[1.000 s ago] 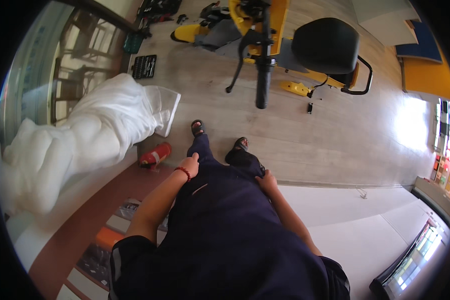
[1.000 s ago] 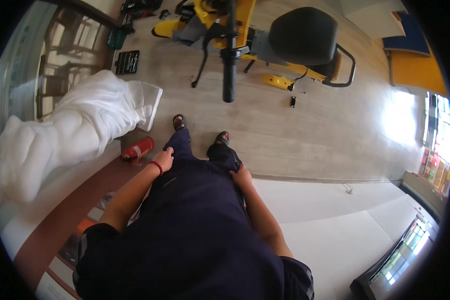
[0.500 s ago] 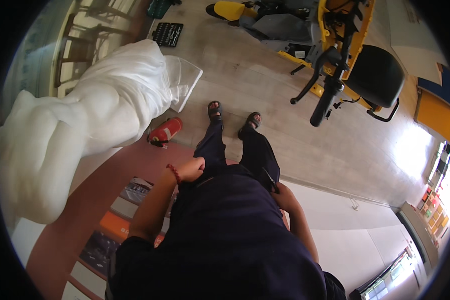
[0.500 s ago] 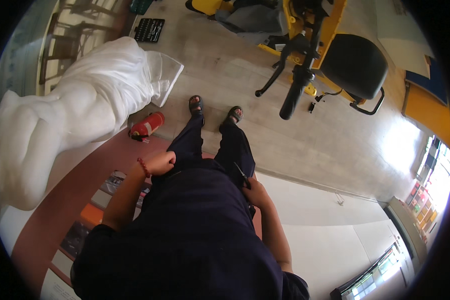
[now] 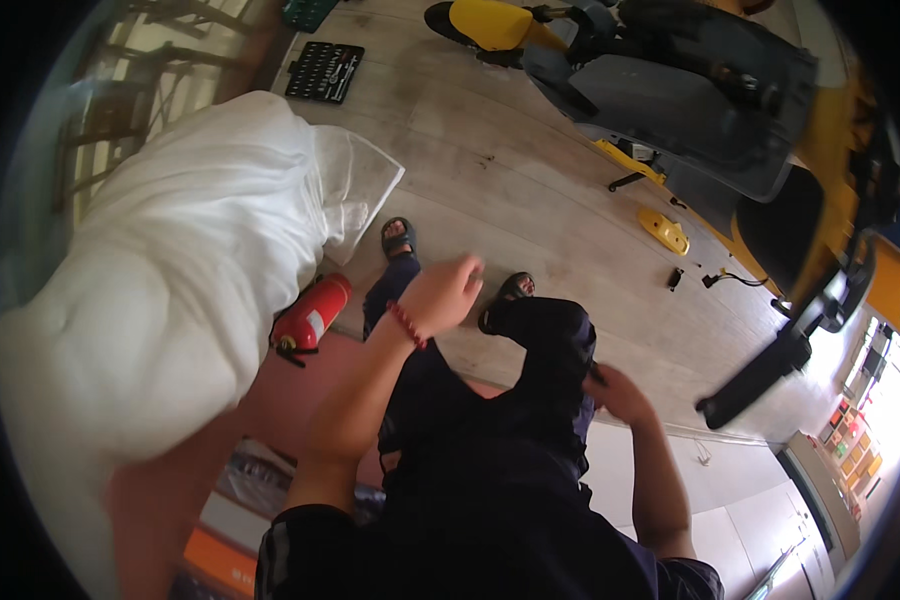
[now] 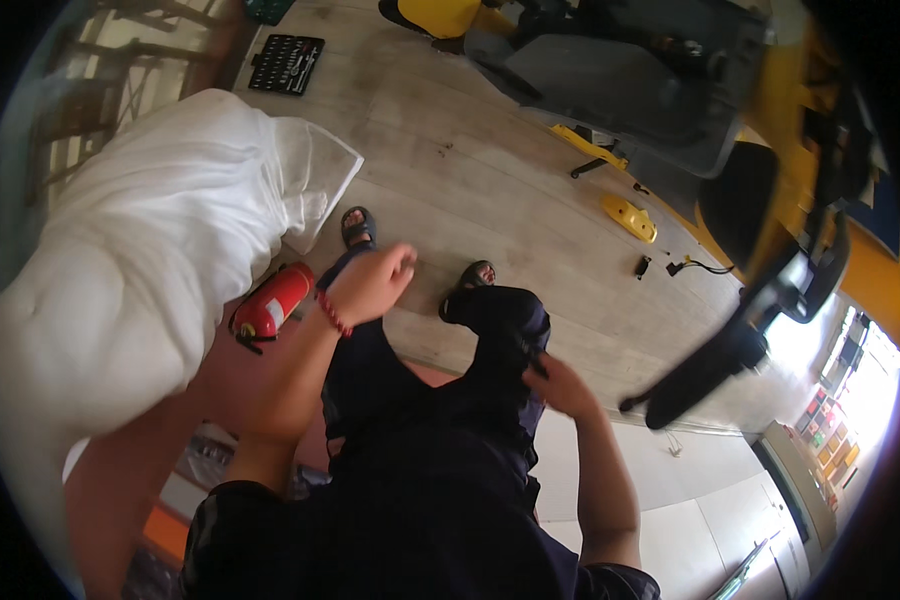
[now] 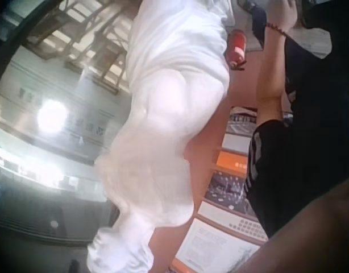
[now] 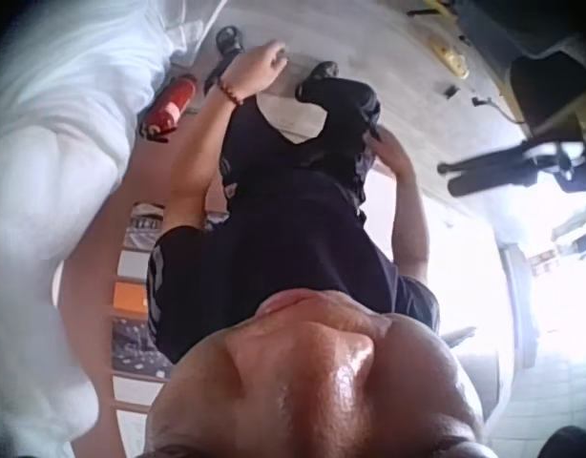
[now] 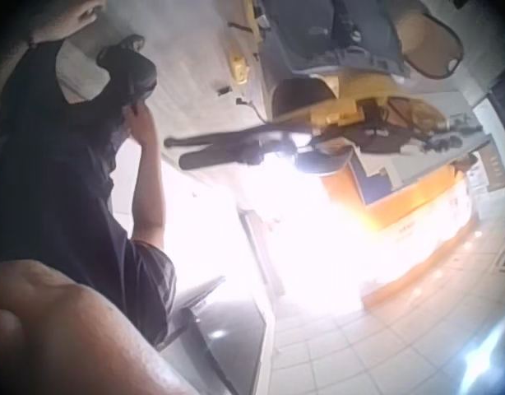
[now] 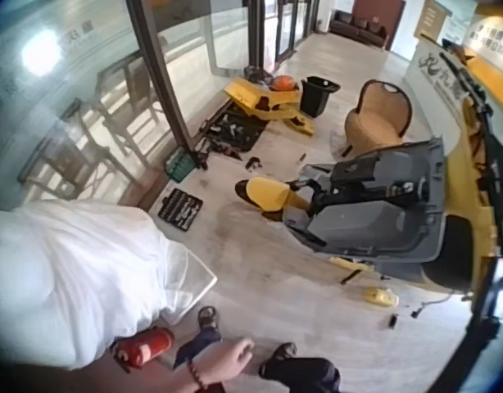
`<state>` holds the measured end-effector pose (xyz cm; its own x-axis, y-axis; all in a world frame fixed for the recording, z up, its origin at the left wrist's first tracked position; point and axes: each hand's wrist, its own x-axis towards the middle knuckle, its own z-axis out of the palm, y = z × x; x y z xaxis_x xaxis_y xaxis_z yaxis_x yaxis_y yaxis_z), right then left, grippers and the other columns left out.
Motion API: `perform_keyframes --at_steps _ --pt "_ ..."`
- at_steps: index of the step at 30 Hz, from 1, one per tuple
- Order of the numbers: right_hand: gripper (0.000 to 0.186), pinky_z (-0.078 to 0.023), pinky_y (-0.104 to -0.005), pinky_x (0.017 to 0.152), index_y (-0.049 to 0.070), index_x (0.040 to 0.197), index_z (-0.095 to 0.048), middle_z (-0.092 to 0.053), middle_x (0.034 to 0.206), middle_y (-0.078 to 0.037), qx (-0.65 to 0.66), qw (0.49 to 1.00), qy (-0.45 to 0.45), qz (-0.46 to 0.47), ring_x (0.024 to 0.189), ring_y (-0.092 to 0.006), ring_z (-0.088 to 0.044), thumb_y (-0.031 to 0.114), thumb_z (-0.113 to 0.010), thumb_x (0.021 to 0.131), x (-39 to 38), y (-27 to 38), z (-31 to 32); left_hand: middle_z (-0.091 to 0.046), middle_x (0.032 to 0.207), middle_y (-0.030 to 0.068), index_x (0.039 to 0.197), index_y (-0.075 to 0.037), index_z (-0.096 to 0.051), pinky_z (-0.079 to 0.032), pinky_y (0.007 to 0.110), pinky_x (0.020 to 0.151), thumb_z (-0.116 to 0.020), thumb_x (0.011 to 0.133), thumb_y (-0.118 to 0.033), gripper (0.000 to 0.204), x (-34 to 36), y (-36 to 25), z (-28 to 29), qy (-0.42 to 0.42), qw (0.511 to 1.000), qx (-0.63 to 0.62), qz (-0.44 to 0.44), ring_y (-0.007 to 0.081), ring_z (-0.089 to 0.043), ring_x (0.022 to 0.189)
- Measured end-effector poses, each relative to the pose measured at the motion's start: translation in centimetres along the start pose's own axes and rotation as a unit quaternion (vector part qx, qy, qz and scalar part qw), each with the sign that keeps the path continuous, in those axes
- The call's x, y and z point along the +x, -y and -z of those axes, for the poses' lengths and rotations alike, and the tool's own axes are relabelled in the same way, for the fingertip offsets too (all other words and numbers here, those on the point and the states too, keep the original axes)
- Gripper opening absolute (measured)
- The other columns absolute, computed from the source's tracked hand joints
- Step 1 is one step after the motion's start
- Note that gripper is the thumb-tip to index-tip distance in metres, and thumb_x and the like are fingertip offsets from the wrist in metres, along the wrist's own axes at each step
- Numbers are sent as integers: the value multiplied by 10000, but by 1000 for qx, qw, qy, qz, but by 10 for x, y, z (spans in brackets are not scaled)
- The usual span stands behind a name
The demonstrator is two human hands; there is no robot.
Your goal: The person removes screws from a scooter using a screwdriver, then detaches plastic body panels by hand and places them onto the floor.
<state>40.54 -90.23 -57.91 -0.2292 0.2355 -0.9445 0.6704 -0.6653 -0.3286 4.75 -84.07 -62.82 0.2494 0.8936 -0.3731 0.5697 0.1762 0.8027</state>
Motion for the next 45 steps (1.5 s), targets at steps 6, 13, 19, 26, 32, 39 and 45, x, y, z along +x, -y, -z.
perform_keyframes --at_steps 6,13,19,26,32,39,45 --pt "151 -455 -264 620 21 984 -503 -470 660 -3 131 964 -129 191 605 -87 -474 159 -469 932 127 118 22 -614 715 156 1013 -7 -554 -467 364 589 -567 859 -135 200 136 27 19 -45 995 -75 -46 284 -605 647" --pt "180 -474 -302 712 -5 1075 -481 -466 693 -4 252 908 -134 306 652 -96 -470 93 -414 940 228 165 23 -567 755 4 1067 -7 -572 -433 235 548 -522 914 -199 251 213 73 4 55 958 -280 2 75 -511 595" --pt "178 -452 -278 707 -4 1073 -487 -482 701 -6 248 906 -131 317 660 -94 -477 88 -425 934 295 157 34 -562 774 -1 1071 -18 -591 -430 219 541 -487 928 -186 244 272 92 -12 148 942 -296 -45 66 -499 582" --pt "175 -442 -269 685 -9 1044 -495 -476 691 -3 262 893 -122 346 646 -94 -469 95 -440 913 349 142 44 -568 731 -10 998 -18 -633 -429 221 531 -486 923 -170 224 311 122 -26 155 965 -180 -109 62 -493 568" --pt "143 -438 -266 646 -20 957 -523 -454 620 6 284 899 -93 321 591 -93 -455 64 -463 858 391 127 47 -578 721 0 978 -34 -652 -440 236 524 -504 909 -162 208 328 149 -24 232 959 -136 -94 69 -487 556" --pt "113 -432 -273 618 2 925 -553 -426 598 26 299 910 -43 285 546 -76 -407 77 -514 850 418 118 51 -597 743 13 973 -42 -660 -444 239 520 -509 911 -180 214 347 182 -29 256 951 -140 -104 73 -494 560" --pt "114 -445 -270 639 2 926 -573 -406 590 38 310 920 -50 235 538 -67 -391 59 -532 837 420 104 54 -625 1008 52 1200 -2 -539 -479 254 794 -503 897 -132 331 374 157 -9 5 914 -342 -219 103 -583 893"
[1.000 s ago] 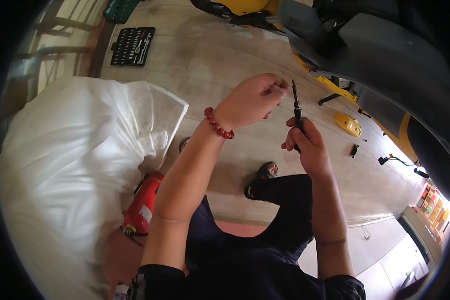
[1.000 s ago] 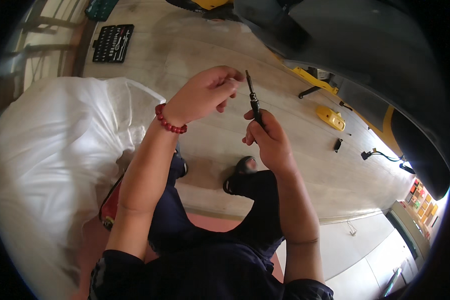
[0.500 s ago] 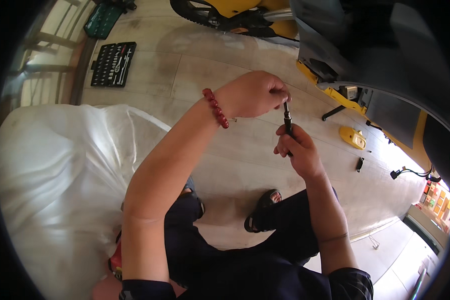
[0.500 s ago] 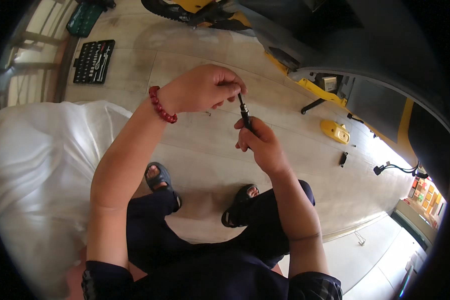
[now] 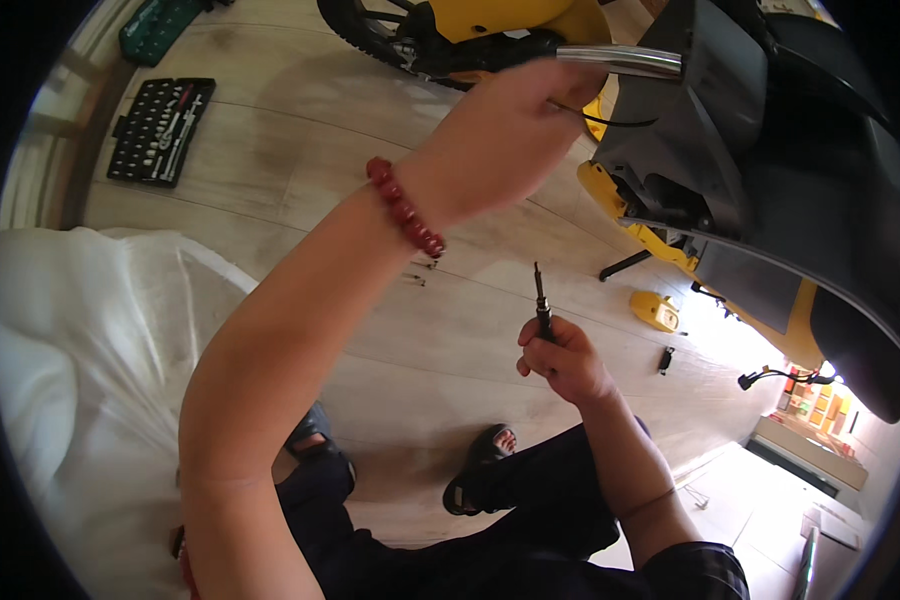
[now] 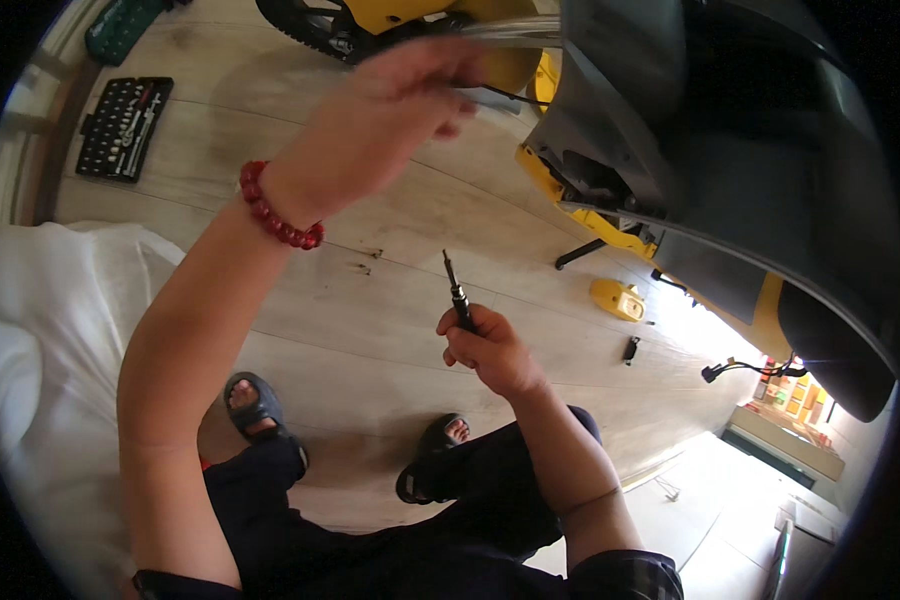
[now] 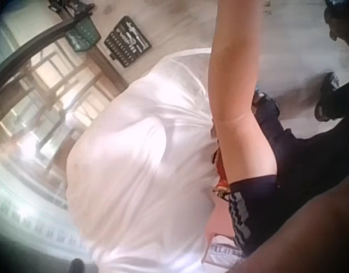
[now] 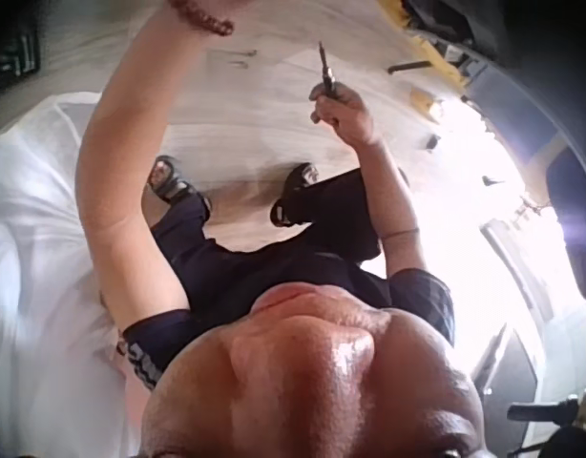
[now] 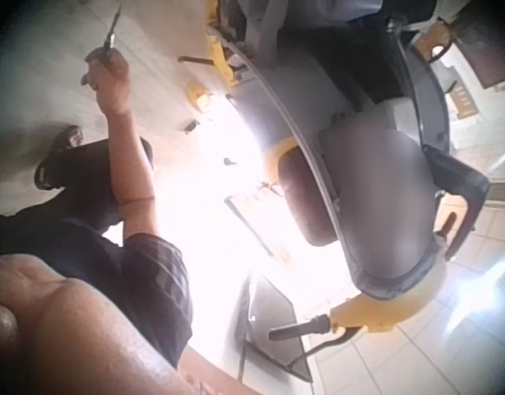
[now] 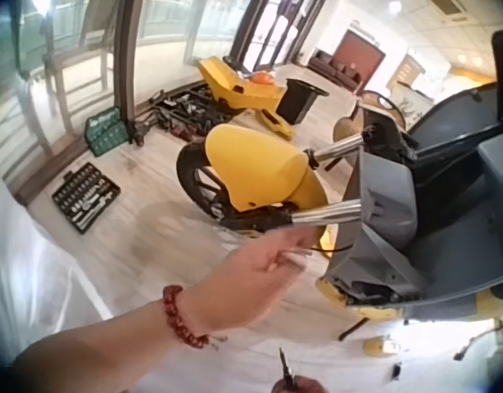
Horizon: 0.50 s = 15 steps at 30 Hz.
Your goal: The person removes screws from a scooter using a screwdriver, then detaches plastic body panels by hand and places them onto the floor.
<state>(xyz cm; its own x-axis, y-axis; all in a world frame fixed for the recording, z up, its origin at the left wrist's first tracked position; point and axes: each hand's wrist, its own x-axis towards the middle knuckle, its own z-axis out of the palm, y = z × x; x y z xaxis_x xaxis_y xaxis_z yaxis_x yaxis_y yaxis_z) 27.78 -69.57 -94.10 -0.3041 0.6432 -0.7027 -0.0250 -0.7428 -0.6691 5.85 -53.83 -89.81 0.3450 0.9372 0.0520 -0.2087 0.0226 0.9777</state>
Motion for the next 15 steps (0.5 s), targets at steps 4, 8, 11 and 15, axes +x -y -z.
perform_keyframes --at_steps 4,8,11,15 --pt "106 -445 -262 634 3 924 -578 -412 595 35 -5 1000 -10 -11 552 -69 -415 47 -532 839 0 -3 3 -609 1017 42 1210 -2 -536 -448 241 778 -486 884 -88 341 14 -8 -16 -15 984 -155 -88 92 -549 889" --pt "93 -430 -315 637 -14 896 -551 -404 583 21 -7 999 -33 -9 516 -87 -372 -3 -500 820 0 2 -2 -590 880 3 1202 -21 -551 -401 221 636 -462 870 -51 346 21 -13 -29 16 963 -249 -106 55 -485 721" --pt "100 -429 -307 636 -15 901 -554 -411 590 15 -47 997 -48 -32 527 -93 -380 -5 -505 814 -4 -1 0 -576 777 -26 1196 -35 -563 -366 206 530 -445 858 -24 358 22 -15 -37 39 941 -315 -118 28 -436 595" --pt "117 -348 -191 553 47 948 -590 -575 717 -5 -86 995 -24 -44 655 -46 -511 109 -556 855 -3 -9 11 -597 764 -36 1188 -45 -577 -359 177 495 -434 856 3 365 23 -13 -48 34 908 -397 -130 2 -436 554"
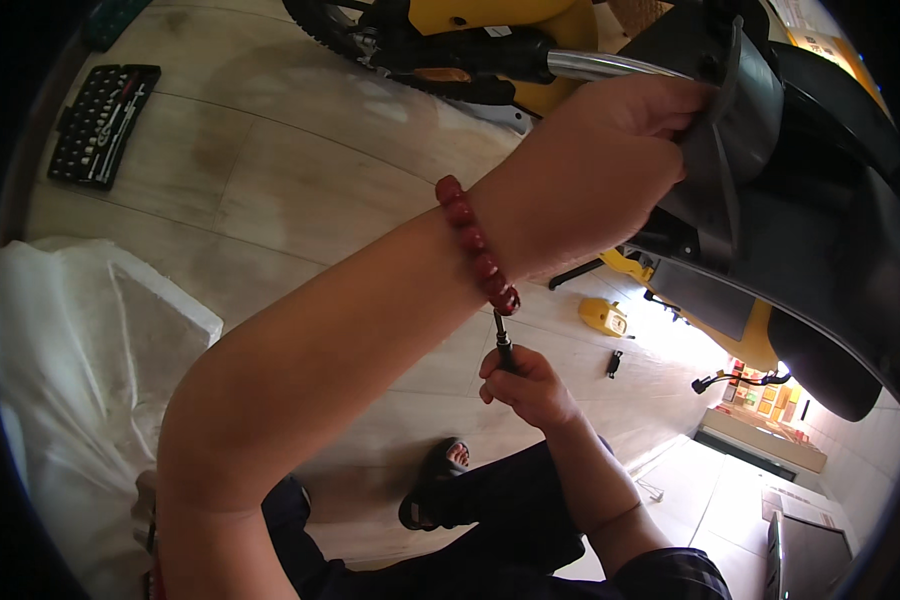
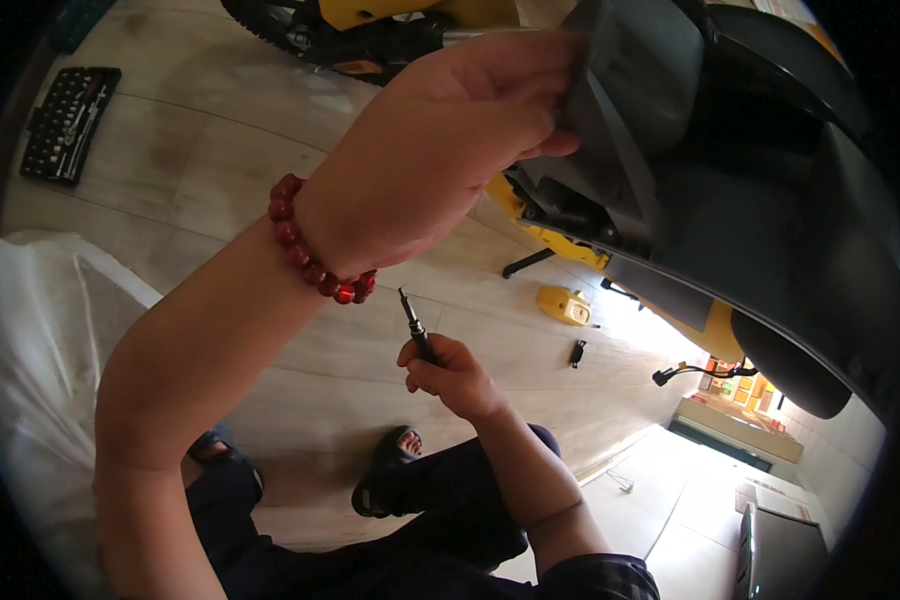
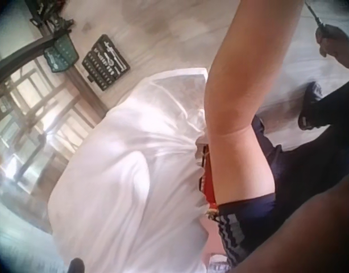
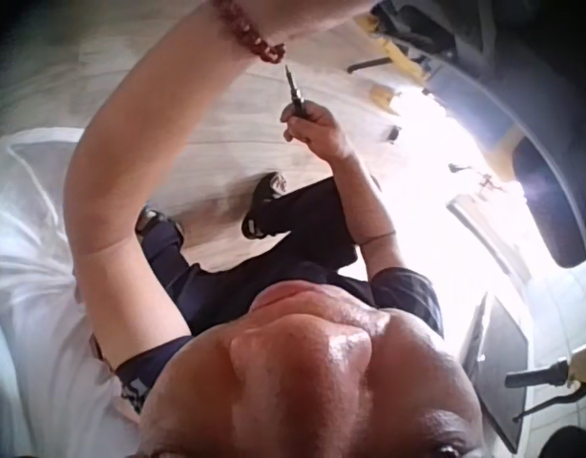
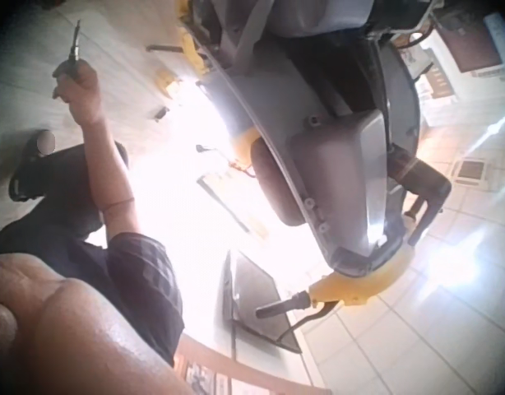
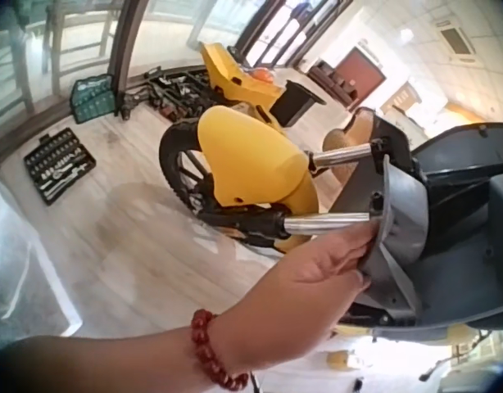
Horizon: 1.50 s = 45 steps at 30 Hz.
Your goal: The person removes screws from a scooter using a screwdriver, then detaches plastic body panels by hand and places them onto the floor.
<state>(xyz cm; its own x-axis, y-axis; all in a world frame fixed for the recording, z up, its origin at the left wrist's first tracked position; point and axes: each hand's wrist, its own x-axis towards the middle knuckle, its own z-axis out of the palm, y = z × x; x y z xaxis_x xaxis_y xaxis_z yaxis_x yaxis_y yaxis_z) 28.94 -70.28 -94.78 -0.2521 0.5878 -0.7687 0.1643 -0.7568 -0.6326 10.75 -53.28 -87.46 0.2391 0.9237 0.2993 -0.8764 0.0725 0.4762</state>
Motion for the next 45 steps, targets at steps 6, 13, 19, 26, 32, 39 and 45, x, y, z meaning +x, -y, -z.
perform_keyframes --at_steps 6,13,19,26,32,39,45 --pt "113 -358 -197 555 51 946 -586 -582 728 -1 10 1000 12 15 657 -52 -514 119 -558 860 -1 3 4 -657 977 35 1172 -28 -587 -440 182 678 -428 842 44 373 -1 3 13 25 999 32 -23 31 -555 769" --pt "105 -432 -283 643 -23 918 -557 -505 682 -33 14 999 -42 -11 659 -151 -540 -7 -530 818 1 11 -9 -650 1023 140 1128 15 -584 -473 275 828 -440 823 4 337 5 10 18 25 989 122 -85 202 -628 941" --pt "118 -427 -273 640 -17 933 -554 -530 766 -42 12 1000 -23 -6 722 -152 -558 1 -538 818 -2 8 -11 -662 961 157 1058 9 -618 -497 316 798 -512 821 -82 276 8 18 25 2 976 174 -128 260 -644 897" --pt "126 -360 -193 550 47 969 -591 -581 722 5 -41 999 -7 7 633 -33 -478 123 -560 873 -7 10 -10 -671 832 126 988 -5 -646 -510 332 694 -560 842 -185 247 18 23 42 50 844 514 -141 241 -645 721" --pt "127 -352 -192 555 36 976 -595 -577 724 4 -27 1000 -4 11 638 -32 -475 94 -560 868 -21 11 -4 -574 725 189 842 28 -568 -436 369 600 -578 863 -124 154 15 -8 36 146 863 480 -61 319 -558 662" --pt "136 -347 -189 569 17 983 -591 -577 735 4 7 999 -6 42 655 -27 -473 63 -548 862 -38 7 5 -637 770 77 973 29 -603 -432 249 579 -568 889 -118 172 16 -25 4 57 870 472 134 113 -532 614" --pt "143 -350 -192 571 16 996 -584 -575 741 1 14 998 -22 49 650 -32 -468 65 -544 868 -45 5 4 -664 840 54 1033 34 -601 -447 214 642 -550 905 -122 209 14 -2 36 123 913 389 29 76 -556 682"
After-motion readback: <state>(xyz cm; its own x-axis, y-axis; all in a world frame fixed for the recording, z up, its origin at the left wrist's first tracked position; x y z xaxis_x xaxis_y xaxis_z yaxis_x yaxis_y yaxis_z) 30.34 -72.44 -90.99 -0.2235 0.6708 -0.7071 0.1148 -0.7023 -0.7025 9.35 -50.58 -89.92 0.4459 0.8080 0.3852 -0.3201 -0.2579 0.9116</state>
